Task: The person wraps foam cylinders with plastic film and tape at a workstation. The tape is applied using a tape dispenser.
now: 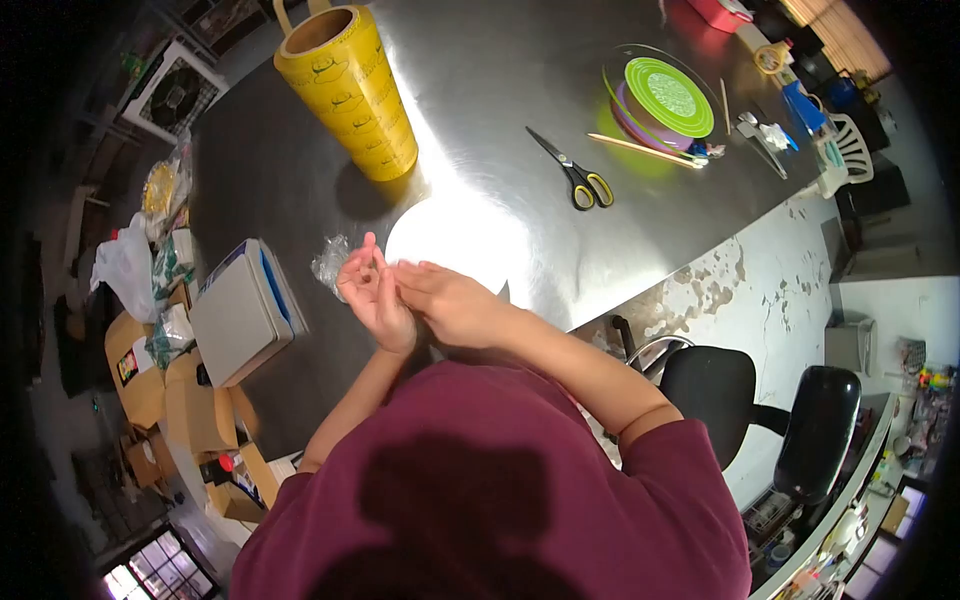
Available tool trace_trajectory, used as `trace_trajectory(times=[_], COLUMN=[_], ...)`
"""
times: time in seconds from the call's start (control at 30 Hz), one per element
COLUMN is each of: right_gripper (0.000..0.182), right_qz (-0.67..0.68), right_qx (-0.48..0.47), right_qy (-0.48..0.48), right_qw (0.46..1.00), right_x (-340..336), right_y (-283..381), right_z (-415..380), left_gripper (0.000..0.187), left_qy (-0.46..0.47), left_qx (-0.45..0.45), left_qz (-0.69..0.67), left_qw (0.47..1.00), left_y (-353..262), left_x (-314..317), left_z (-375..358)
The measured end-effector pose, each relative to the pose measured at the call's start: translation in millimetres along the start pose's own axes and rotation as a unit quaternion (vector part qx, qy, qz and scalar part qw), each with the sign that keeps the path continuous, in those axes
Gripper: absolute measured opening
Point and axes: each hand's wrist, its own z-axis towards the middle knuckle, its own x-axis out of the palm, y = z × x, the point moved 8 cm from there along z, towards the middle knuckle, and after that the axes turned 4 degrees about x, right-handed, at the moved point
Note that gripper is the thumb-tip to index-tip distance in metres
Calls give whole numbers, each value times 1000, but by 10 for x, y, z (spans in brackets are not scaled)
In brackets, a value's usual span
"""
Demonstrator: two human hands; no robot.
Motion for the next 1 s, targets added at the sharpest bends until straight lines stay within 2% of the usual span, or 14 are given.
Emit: trace_trajectory(times=[0.07,0.1,0.13,0.17,0.2,0.27,0.33,0.37,0.43,0.5,0.63,0.8,1.0], right_gripper=[45,43,40,38,37,35,37,37,39,40,42,52,77], right_qz=[142,213,228,235,185,84,173,217,214,222,136,168,118], right_qx=[86,128,205,275,290,315,395,430,438,443,382,340,326], right_qy=[-53,-78,-225,-365,-402,-472,-416,-388,-430,-450,-508,-533,-527], right_qw=[985,965,925,858,848,819,801,786,760,743,760,756,776], right_x=[-242,-324,-502,-607,-643,-660,-332,-191,-202,-229,-626,-1072,-1735], right_y=[-195,-287,-455,-605,-708,-946,-1148,-1226,-1076,-970,-457,-277,-503], right_z=[-179,-275,-423,-646,-748,-943,-954,-946,-914,-945,-1050,-1415,-2290], left_gripper=[42,45,48,51,62,68,77,76,74,74,77,84,83], left_qy=[-9,18,43,68,95,125,156,164,181,188,215,238,246], left_qx=[-10,-20,-31,-42,-118,-208,-301,-303,-305,-254,-198,-126,-149], left_qz=[8,35,63,91,109,104,59,46,26,63,75,88,73], left_qw=[1000,999,997,993,982,964,939,938,935,947,954,959,955], left_y=[-10,18,58,106,275,520,759,775,555,498,87,-202,-186], left_x=[-70,-84,-123,-167,-199,-216,-176,-148,42,50,359,903,1995], left_z=[63,102,145,179,175,136,38,-12,-37,-46,-100,-295,-745])
